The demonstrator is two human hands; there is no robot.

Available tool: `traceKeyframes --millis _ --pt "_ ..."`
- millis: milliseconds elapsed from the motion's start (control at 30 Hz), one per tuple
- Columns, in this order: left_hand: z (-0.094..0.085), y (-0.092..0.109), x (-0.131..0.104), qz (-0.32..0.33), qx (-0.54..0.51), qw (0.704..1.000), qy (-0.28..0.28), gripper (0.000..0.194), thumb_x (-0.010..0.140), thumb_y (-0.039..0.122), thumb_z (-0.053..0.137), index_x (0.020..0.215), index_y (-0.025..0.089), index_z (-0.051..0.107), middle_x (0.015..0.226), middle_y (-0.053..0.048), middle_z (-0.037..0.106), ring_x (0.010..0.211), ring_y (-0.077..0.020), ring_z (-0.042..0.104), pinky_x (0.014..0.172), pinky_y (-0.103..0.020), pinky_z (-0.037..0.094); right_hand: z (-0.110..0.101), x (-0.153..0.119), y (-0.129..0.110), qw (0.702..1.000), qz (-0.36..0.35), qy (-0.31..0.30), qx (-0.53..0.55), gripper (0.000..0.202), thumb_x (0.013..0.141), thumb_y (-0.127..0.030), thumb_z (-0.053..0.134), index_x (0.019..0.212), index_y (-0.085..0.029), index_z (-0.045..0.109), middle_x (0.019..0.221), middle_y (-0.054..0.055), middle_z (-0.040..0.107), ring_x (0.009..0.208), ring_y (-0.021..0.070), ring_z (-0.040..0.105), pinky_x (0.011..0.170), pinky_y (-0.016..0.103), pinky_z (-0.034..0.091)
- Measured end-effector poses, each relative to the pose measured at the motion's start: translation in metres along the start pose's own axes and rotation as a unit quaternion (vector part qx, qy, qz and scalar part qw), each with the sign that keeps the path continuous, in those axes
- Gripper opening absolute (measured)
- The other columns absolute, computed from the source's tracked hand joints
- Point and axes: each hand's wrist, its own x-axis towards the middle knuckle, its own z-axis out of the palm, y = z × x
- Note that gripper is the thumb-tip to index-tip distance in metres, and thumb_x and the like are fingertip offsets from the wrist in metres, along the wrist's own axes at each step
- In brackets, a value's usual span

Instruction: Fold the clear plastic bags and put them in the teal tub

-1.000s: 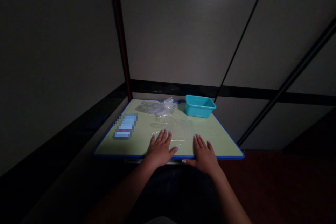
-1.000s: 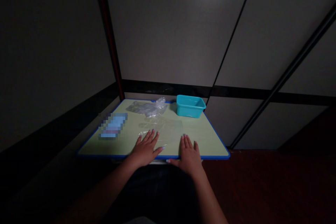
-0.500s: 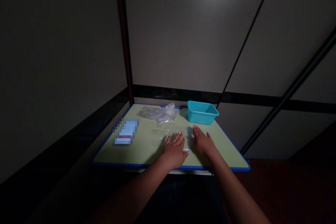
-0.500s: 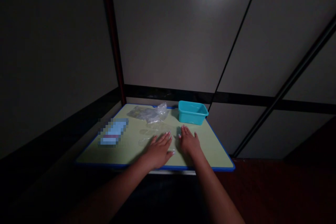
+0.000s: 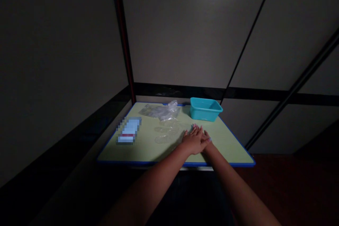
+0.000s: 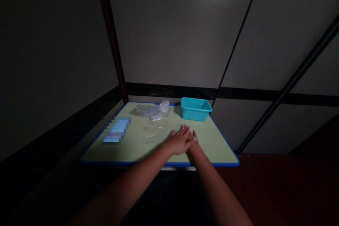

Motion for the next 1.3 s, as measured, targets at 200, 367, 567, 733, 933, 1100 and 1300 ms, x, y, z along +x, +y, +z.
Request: traceKeyframes --millis 200,367,567,733,933,1100,1300 --pt "0.010 -0.018 0.000 -0.067 -0.002 0.998 0.000 0.079 0.086 0.063 -0.002 0.146 0.012 0.006 0.151 -0.007 0.011 0.139 -0.0194 0.011 0.110 -0.046 0.013 -0.012 0.013 0.000 0.970 -0.062 -0.211 -0.103 0.068 0.084 -0.033 0.041 0.145 -0.013 0.018 0.151 0.014 0.007 0.138 0.0266 0.007 0.105 0.051 0.018" --pt "0.010 -0.029 -0.013 -0.092 0.034 0.995 0.003 0.078 0.086 0.064 -0.001 0.146 0.017 0.015 0.151 -0.007 0.013 0.139 -0.0212 0.008 0.109 -0.050 0.009 -0.012 0.019 -0.004 0.968 -0.013 -0.229 -0.103 0.060 0.091 -0.035 0.019 0.146 -0.011 0.011 0.152 0.009 0.005 0.139 0.0192 0.003 0.108 0.049 0.013" --pt "0.001 -0.050 -0.032 -0.121 0.065 0.990 0.003 0.069 0.085 0.067 0.004 0.143 0.034 0.023 0.152 -0.003 0.013 0.138 -0.0304 0.005 0.107 -0.051 0.012 -0.007 0.018 -0.004 0.974 0.011 -0.213 -0.081 0.061 0.091 -0.036 0.016 0.145 -0.010 0.011 0.152 0.007 0.006 0.139 0.0180 0.005 0.108 0.049 0.012" --pt "-0.009 -0.085 -0.052 -0.162 0.090 0.983 0.014 0.065 0.087 0.064 0.006 0.142 0.035 0.023 0.152 -0.004 0.014 0.138 -0.0289 0.007 0.107 -0.051 0.013 -0.006 0.018 -0.004 0.977 0.021 -0.201 -0.063 0.062 0.091 -0.042 0.013 0.145 -0.011 0.012 0.152 0.007 0.008 0.139 0.0176 0.006 0.108 0.048 0.009" --pt "-0.017 -0.116 -0.072 -0.231 0.122 0.964 0.037 0.068 0.087 0.064 0.011 0.144 0.028 0.022 0.151 -0.010 0.013 0.138 -0.0268 0.008 0.107 -0.048 0.015 -0.007 0.018 -0.005 0.978 0.024 -0.201 -0.055 0.064 0.091 -0.046 0.014 0.145 -0.012 0.012 0.152 0.008 0.006 0.139 0.0183 0.004 0.108 0.048 0.009" --pt "-0.018 -0.118 -0.073 -0.299 0.135 0.943 0.053 0.081 0.086 0.065 0.012 0.144 0.010 0.020 0.149 -0.021 0.011 0.138 -0.0292 0.006 0.107 -0.050 0.014 -0.007 0.017 -0.005 0.980 0.019 -0.192 -0.054 0.066 0.091 -0.047 0.015 0.145 -0.010 0.014 0.152 0.009 0.009 0.139 0.0190 0.007 0.108 0.048 0.009" --pt "-0.022 -0.089 -0.059 -0.170 0.122 0.977 0.040 0.073 0.088 0.063 0.009 0.144 0.018 0.023 0.151 -0.014 0.010 0.139 -0.0254 0.001 0.107 -0.054 0.008 -0.012 0.015 -0.009 0.977 0.015 -0.206 -0.058 0.067 0.090 -0.049 0.015 0.145 -0.011 0.012 0.152 0.009 0.008 0.139 0.0197 0.005 0.108 0.050 0.008"
